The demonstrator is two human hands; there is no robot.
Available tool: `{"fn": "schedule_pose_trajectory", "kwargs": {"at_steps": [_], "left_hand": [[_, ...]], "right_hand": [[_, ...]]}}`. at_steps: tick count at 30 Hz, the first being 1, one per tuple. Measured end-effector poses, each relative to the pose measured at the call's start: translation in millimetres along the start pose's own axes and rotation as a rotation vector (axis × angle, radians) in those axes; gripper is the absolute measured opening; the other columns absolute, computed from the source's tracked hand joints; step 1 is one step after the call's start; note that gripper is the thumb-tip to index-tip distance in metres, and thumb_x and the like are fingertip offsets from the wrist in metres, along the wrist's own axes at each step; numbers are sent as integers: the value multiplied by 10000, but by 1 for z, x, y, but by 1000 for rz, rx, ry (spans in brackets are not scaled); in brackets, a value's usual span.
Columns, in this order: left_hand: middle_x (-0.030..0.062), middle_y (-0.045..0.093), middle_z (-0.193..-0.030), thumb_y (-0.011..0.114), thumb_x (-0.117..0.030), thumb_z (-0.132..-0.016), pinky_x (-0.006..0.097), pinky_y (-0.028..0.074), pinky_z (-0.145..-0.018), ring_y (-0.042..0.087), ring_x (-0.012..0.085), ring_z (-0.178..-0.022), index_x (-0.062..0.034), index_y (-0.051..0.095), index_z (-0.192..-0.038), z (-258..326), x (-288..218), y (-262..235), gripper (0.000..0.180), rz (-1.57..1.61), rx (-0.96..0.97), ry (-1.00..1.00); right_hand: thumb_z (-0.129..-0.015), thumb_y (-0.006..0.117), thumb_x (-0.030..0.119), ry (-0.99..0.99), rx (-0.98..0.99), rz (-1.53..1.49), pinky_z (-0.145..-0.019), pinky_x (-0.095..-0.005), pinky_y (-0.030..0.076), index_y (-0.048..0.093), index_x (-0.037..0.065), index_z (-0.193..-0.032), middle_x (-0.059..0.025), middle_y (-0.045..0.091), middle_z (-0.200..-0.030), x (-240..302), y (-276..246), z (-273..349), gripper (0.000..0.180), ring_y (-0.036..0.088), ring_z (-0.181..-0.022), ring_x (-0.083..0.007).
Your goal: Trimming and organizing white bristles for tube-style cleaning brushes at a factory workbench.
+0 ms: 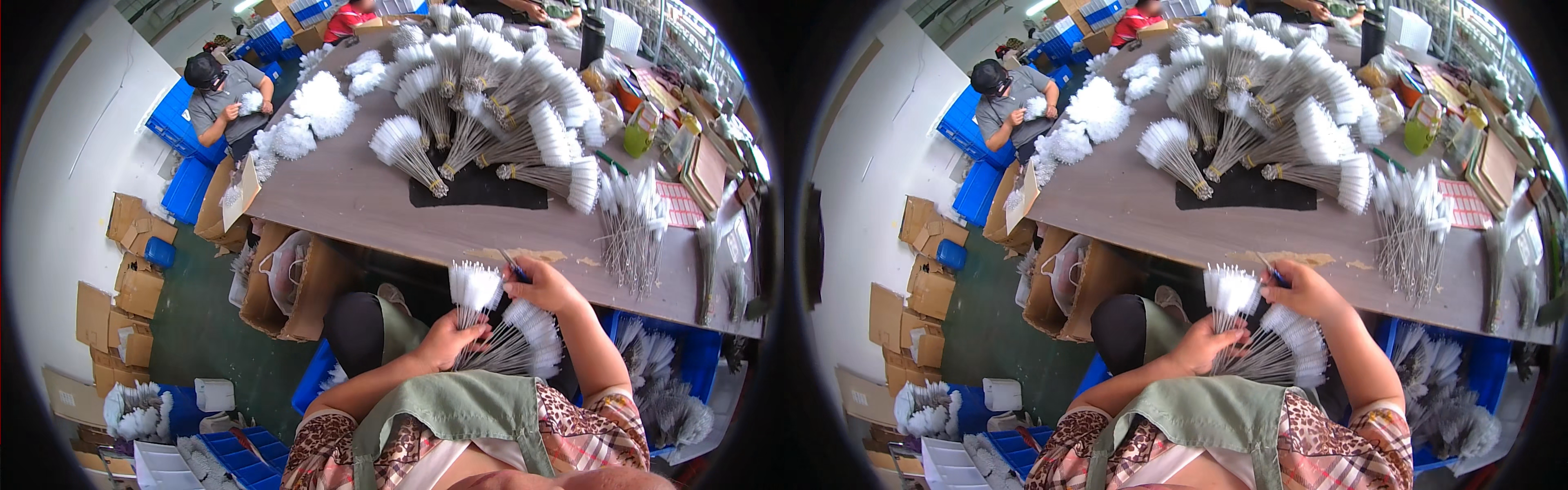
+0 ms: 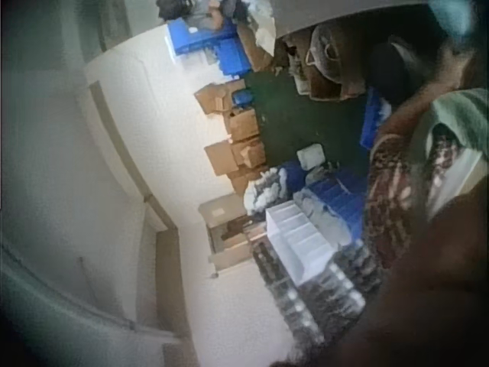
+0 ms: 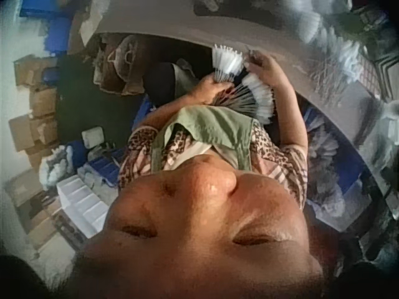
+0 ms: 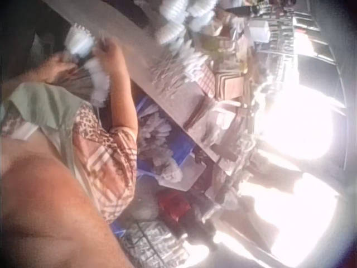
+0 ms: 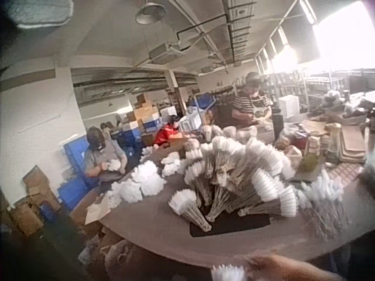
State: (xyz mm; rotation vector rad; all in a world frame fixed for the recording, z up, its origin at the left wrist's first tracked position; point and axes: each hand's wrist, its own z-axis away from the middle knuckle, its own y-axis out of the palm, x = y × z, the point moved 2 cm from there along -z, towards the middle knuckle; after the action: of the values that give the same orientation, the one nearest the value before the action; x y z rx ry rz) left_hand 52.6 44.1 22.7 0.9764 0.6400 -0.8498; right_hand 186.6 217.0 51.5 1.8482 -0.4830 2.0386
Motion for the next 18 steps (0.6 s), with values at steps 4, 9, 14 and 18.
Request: {"fn": "schedule_pose_trajectory", "kwargs": {"at_steps": [4, 9, 14, 18], "left_hand": [[91, 574, -942, 572, -38, -878, 369, 559, -736, 611, 203, -841, 0, 530, -1067, 1, 9, -1, 197, 14, -30, -45], [106, 610, -897, 586, -33, -867, 371, 553, -705, 633, 213, -794, -4, 498, -1083, 5, -2, 4, 235, -51, -94, 0], [184, 601, -933, 531, -25, -885, 421, 549, -751, 625, 277, -867, -1, 427, -1110, 13, -3, 0, 249, 69, -136, 10], [194, 605, -951, 532, -32, -887, 421, 548, -759, 627, 280, -871, 3, 432, -1098, 13, -1, 2, 237, 120, -109, -73]], "right_hand": [[-800, 711, 157, 6, -17, -114, -673, -217, 416, 549, 25, -989, 21, 533, -797, -3, 3, 9, 281, 489, -732, -68], [-802, 701, 120, -13, -14, -81, -669, -220, 422, 581, 61, -932, 52, 532, -808, -5, 1, 5, 187, 486, -744, -52], [-820, 667, 99, 19, 30, -183, -671, -199, 408, 553, 56, -895, 50, 523, -771, -8, 5, 6, 143, 483, -724, -39], [-822, 674, 114, 21, 45, -284, -662, -197, 404, 547, 57, -885, 52, 525, -765, -20, 3, 12, 153, 482, -718, -37]]}}
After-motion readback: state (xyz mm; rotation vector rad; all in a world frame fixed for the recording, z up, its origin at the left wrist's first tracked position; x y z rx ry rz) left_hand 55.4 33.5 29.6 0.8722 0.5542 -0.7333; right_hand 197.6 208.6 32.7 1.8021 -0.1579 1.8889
